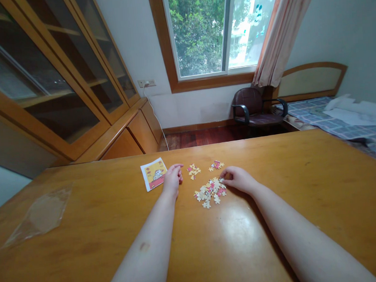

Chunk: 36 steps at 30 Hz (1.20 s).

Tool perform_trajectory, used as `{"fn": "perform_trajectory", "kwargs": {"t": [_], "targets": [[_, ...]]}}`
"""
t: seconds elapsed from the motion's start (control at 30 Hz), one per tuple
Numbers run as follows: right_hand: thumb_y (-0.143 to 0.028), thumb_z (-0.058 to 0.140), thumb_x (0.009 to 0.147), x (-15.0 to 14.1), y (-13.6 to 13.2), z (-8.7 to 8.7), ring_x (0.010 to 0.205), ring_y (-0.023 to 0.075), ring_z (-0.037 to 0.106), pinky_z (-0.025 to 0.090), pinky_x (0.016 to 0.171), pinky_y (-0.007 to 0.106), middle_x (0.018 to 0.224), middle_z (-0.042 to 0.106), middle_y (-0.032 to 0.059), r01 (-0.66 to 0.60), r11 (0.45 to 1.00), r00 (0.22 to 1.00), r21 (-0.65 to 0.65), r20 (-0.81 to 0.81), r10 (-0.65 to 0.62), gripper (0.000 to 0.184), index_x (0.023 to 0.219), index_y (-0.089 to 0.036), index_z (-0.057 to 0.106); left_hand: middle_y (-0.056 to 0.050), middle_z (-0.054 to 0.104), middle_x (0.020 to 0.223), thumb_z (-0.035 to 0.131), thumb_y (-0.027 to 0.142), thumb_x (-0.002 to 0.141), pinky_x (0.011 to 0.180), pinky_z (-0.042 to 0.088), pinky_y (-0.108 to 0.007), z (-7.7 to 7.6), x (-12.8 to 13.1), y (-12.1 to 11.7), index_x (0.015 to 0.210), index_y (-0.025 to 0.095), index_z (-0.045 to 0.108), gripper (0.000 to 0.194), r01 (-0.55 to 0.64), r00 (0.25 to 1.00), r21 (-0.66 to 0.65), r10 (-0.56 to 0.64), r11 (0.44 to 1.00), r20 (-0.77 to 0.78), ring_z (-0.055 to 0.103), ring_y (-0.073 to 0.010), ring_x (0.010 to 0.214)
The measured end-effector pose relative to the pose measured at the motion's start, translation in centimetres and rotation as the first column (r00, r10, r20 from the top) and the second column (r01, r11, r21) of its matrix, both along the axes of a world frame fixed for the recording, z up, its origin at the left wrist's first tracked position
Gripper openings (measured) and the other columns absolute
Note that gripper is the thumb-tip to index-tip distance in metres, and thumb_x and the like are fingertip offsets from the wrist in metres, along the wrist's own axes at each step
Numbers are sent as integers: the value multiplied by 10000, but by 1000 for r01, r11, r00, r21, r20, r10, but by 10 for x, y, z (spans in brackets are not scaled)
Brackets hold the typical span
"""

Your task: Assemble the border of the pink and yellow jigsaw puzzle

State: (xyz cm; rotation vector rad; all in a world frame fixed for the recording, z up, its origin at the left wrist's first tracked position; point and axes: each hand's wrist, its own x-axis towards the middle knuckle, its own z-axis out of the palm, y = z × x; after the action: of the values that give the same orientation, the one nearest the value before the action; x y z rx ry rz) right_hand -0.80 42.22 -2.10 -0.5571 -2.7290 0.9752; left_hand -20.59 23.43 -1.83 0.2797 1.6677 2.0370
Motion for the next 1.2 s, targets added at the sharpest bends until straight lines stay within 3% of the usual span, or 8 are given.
{"fn": "perform_trajectory", "kwargs": {"t": [0.17,0.33,0.6,0.9,1.07,1.2], "targets": [[-295,663,751,-1,6,-3,661,136,555,422,639,250,771,648,16,-28,994,999,-104,41,33,252,975,-194,719,88,387,513,603,292,688,387,241,-164,1,1,-1,826,171,599,183,3,1000,1,-3,1000,0,312,-38,378],[-327,653,768,-2,6,-3,731,162,591,439,684,271,817,676,40,-36,998,998,-54,54,39,224,927,-197,741,90,386,513,594,287,692,387,239,-162,3,1,-1,832,170,596,182,4,1000,-4,-4,1000,2,302,-37,379],[-342,656,761,-2,4,-1,738,175,627,459,692,272,825,726,38,61,988,998,-140,34,-57,197,864,-211,760,90,387,515,595,290,685,387,238,-161,3,1,-2,837,168,593,195,5,1000,-9,-5,1000,0,310,-37,381],[-353,625,778,-2,6,0,701,159,595,442,661,262,803,714,38,36,978,999,-203,30,-31,235,887,-182,742,97,384,511,590,305,680,386,234,-157,1,0,0,844,168,587,214,6,1000,-20,-6,1000,2,299,-34,380],[-330,594,796,-3,5,-1,676,154,563,415,638,259,758,678,35,58,985,998,-164,37,-52,207,830,-162,711,96,389,507,589,306,681,392,250,-160,0,0,-1,841,170,590,210,11,1000,-28,-11,1000,-3,301,-35,383],[-347,590,810,-3,3,3,696,159,557,392,634,255,750,659,36,72,996,996,-58,58,-69,205,770,-169,684,96,389,508,588,308,683,391,251,-159,0,0,-1,843,170,592,212,13,1000,-33,-14,999,-10,302,-35,383]]}}
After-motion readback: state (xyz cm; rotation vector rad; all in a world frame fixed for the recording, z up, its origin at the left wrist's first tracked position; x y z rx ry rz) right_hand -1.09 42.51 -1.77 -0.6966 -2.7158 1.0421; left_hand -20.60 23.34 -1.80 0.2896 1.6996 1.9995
